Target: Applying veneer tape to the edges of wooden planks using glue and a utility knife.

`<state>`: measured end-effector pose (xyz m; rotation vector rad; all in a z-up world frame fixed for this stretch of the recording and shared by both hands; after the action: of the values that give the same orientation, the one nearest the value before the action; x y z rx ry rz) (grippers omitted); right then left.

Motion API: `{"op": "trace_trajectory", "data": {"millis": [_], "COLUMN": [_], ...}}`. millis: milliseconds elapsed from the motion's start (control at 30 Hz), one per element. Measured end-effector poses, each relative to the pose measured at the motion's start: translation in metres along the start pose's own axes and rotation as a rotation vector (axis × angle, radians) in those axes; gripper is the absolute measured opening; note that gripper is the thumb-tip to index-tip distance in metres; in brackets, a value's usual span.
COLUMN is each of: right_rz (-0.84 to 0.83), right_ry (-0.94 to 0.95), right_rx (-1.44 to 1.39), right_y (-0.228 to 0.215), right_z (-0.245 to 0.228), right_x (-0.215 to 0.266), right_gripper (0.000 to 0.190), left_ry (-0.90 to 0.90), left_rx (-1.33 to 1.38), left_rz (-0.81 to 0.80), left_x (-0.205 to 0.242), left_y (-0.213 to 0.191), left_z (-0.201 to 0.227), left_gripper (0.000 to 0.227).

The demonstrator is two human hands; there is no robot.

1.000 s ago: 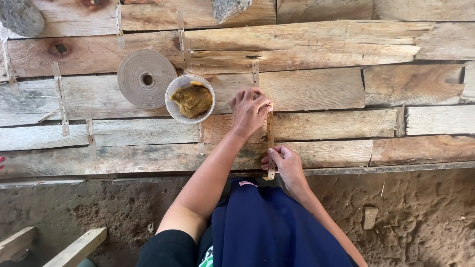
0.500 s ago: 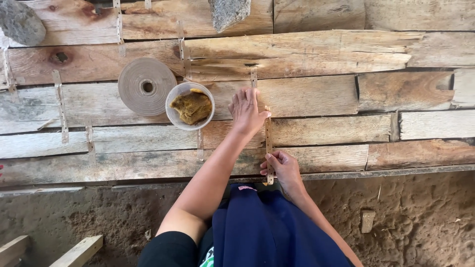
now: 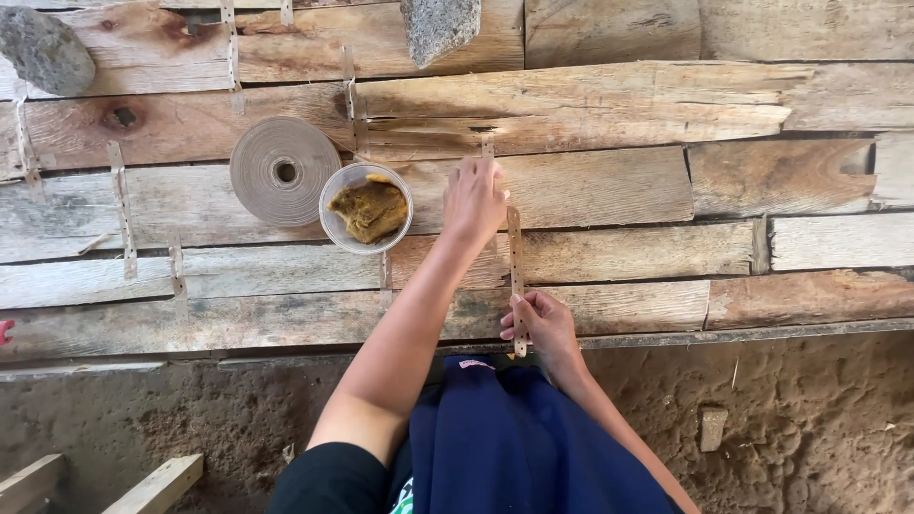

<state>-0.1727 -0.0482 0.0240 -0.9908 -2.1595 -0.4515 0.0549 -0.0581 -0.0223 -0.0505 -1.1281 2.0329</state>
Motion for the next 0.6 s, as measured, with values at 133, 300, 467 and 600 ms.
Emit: {"op": "trace_trajectory", "data": {"millis": [133, 300, 467, 600], "right_rz": [0.013, 0.009, 0.006, 0.019], "right_ry": [-0.023, 0.007, 0.005, 0.021], "right_rx": [-0.001, 0.037, 0.061, 0.063], "right_y": [0.0, 0.003, 0.002, 0.006], "right_z": [0.004, 0.007, 0.012, 0.004], "right_x": [-0.003, -0.006, -0.011, -0.005], "right_gripper": [0.024, 0.024, 0.026, 0.027], "left_ry": [0.394, 0.418, 0.352, 0.307], "left_rx": [0.028, -0.328, -0.429, -0.408], "left_rz": [0.218, 0.101, 0.053, 0.05], "left_x": [0.058, 0.086, 0.088, 0.092], "left_y": [0.014, 0.024, 0.022, 0.025], "left_z": [-0.011, -0.01, -0.005, -0.003], "left_gripper": [0.017, 0.045, 0.046, 0.047]}}
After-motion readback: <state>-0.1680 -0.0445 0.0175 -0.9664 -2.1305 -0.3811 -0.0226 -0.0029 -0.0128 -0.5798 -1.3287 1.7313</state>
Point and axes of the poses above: each hand's wrist, its own x-axis away from the middle knuckle, its own y-axis out of the palm, z = x × y, the point moved 3 cm from there along -x, towards the middle knuckle, and after that the axes turned 6 degrees about -x, right-handed, at the moved point
